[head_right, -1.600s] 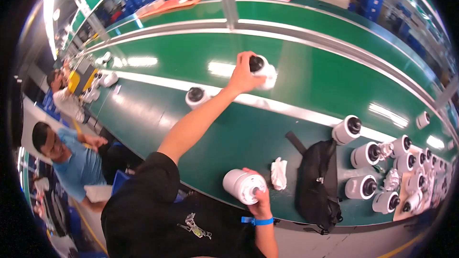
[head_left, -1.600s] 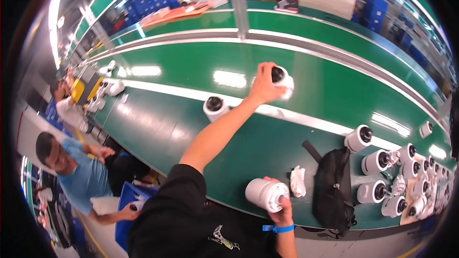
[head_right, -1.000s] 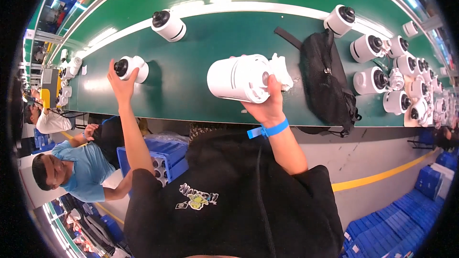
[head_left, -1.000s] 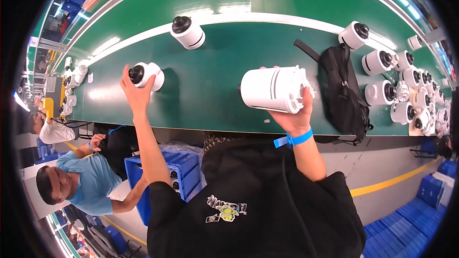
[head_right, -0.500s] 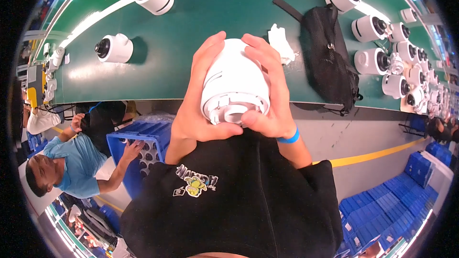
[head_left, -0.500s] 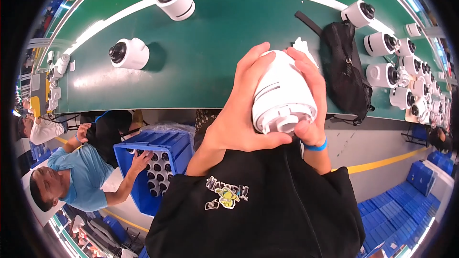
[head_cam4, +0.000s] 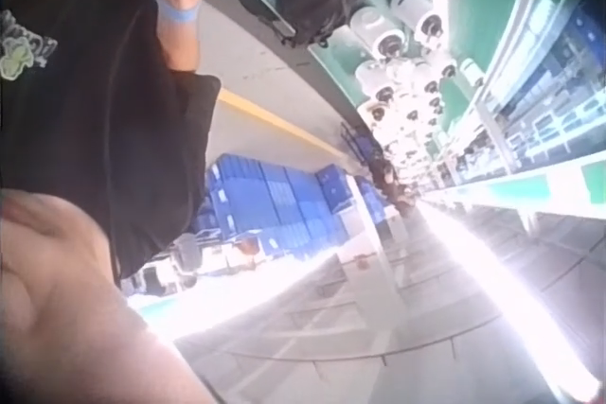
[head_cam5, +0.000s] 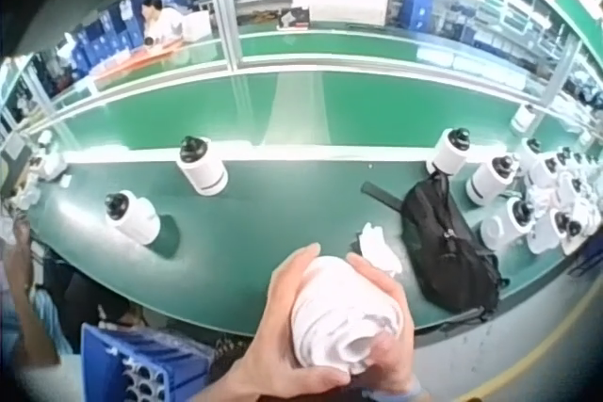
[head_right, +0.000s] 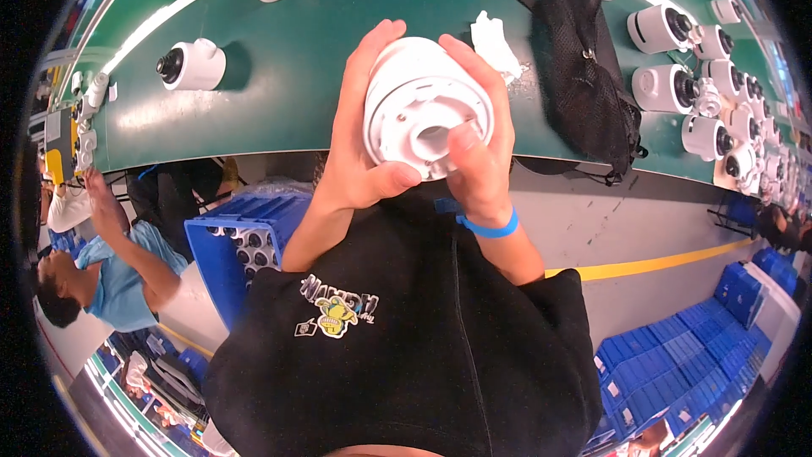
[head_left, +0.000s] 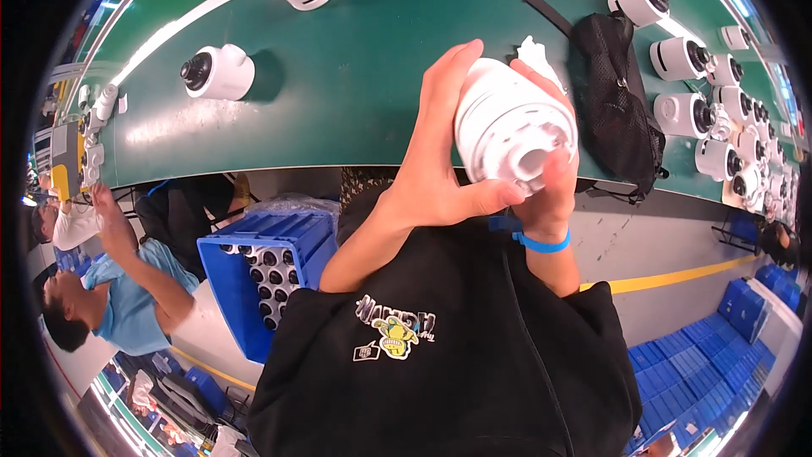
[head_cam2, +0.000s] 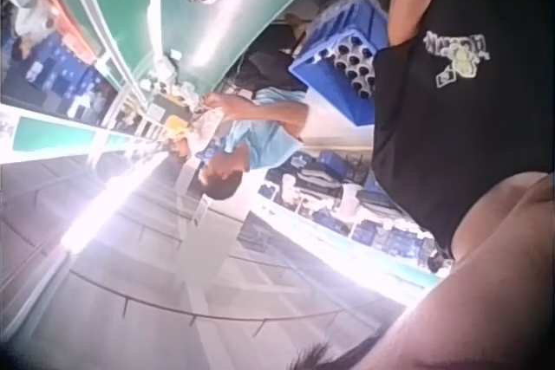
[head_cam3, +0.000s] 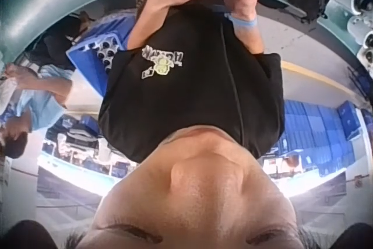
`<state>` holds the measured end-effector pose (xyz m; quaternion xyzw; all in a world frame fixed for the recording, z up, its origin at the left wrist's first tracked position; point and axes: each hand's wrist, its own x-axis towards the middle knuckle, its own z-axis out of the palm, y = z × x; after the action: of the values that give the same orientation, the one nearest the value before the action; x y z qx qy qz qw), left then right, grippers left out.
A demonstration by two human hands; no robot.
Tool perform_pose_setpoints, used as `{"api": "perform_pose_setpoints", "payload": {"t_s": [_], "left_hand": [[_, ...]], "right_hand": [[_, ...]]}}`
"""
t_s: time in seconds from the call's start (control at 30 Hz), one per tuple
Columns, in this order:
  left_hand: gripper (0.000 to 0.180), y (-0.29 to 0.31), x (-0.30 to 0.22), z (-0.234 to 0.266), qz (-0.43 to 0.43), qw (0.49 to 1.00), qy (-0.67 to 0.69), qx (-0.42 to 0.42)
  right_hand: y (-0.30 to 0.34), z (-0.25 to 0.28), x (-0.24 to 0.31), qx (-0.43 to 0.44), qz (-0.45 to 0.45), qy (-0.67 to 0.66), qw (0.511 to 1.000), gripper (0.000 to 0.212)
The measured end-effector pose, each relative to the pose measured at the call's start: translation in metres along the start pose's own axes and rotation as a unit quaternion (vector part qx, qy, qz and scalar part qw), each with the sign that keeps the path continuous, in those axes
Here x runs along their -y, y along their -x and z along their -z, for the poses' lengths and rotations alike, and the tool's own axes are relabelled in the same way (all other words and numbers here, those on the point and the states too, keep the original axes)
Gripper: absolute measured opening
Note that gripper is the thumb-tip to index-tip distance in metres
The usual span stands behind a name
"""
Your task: Assembling the internal components and housing of security cameras on an industrial production line.
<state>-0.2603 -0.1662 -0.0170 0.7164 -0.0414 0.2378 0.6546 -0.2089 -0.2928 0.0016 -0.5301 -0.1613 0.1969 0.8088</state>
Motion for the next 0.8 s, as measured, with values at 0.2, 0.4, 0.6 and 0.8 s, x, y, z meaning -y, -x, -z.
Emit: {"api": "perform_pose_setpoints", "payload": {"t_s": [0.2, 0.4, 0.6, 0.8], "left_hand": [[0.082, 0.001, 0.002, -0.008, -0.087, 0.992, -0.065, -0.060], [0.074, 0.001, -0.008, -0.009, -0.097, 0.991, -0.084, -0.046], [0.079, 0.003, -0.011, -0.006, -0.099, 0.988, -0.110, -0.039], [0.103, 0.006, -0.012, -0.021, -0.154, 0.976, -0.121, -0.092]], "right_hand": [[0.010, 0.004, -0.005, -0.028, -0.051, -0.153, 0.987, 0.085], [0.005, 0.018, 0.008, 0.059, -0.087, -0.091, 0.990, 0.079], [0.007, 0.014, 0.007, 0.039, -0.065, 0.018, 0.997, 0.097], [0.008, 0.010, 0.004, 0.034, -0.054, -0.048, 0.997, 0.114]]}}
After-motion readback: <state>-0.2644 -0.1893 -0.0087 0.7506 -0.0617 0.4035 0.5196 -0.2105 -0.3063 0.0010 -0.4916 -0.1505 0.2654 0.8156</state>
